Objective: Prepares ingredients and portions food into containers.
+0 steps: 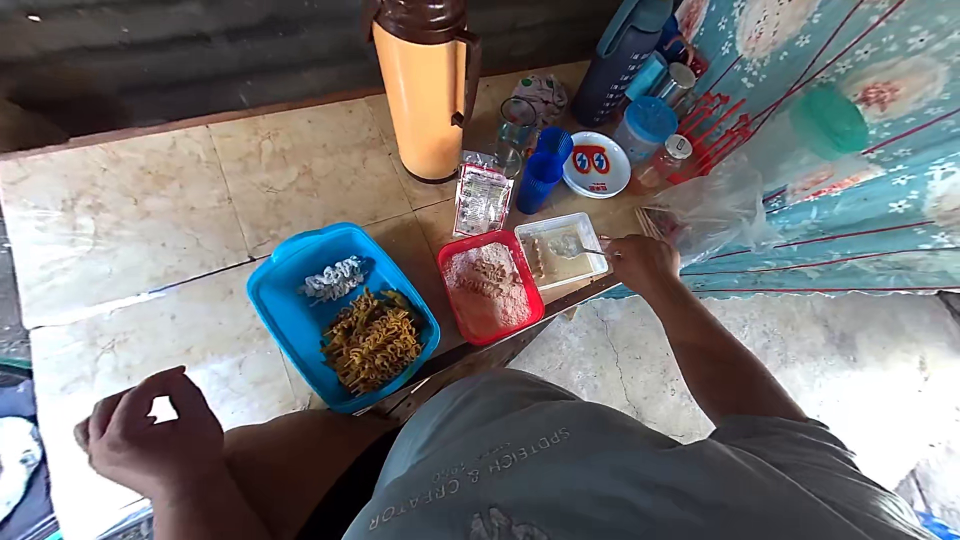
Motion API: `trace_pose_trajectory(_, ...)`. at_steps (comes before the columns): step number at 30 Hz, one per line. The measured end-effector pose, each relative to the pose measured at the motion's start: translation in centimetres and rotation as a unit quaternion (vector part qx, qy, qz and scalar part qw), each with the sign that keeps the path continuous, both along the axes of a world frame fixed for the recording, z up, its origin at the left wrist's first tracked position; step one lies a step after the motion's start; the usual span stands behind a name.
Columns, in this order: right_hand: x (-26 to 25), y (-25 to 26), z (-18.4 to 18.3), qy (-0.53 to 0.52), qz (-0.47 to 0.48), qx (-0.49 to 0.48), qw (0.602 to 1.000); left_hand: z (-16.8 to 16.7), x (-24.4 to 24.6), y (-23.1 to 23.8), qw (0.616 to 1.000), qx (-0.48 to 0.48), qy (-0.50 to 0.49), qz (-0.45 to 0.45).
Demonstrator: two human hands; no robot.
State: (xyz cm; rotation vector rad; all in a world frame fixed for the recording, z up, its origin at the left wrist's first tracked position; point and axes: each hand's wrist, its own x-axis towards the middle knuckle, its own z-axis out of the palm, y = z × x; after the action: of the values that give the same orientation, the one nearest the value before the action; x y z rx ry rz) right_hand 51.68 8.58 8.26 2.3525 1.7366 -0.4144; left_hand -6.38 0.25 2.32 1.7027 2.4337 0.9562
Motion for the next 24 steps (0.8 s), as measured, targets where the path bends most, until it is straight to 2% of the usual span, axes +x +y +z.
trace_pose_trajectory(2, -0.4, 0.2, -1.0, -0.036, 0.02, -0.026, 0.999, 0.0, 0.1, 0.1, 1.0, -0.005, 0.0, 0.002)
trace_pose_trajectory(8, -2.9, 0.7, -3.0, -0.056, 0.09, -0.042, 0.993, 0.9, 1.1, -0.3, 1.0, -0.004, 0.003, 0.005)
trace_pose_trajectory(12, -3.2, 1.1, -1.7, -0.029, 0.074, -0.061, 0.995, 1.1, 1.2, -0.6, 1.0, 0.0, 0.002, 0.005)
trace_pose_trajectory(17, -3.4, 0.8, -1.9, -0.019, 0.074, -0.061, 0.995, 1.0, 1.1, -0.5, 1.0, 0.008, -0.001, -0.001)
trace_pose_trajectory(24, -5.3, -0.6, -0.5, -0.071, 0.15, -0.005, 0.986, 1.0, 0.9, -0.5, 1.0, 0.004, 0.002, 0.001)
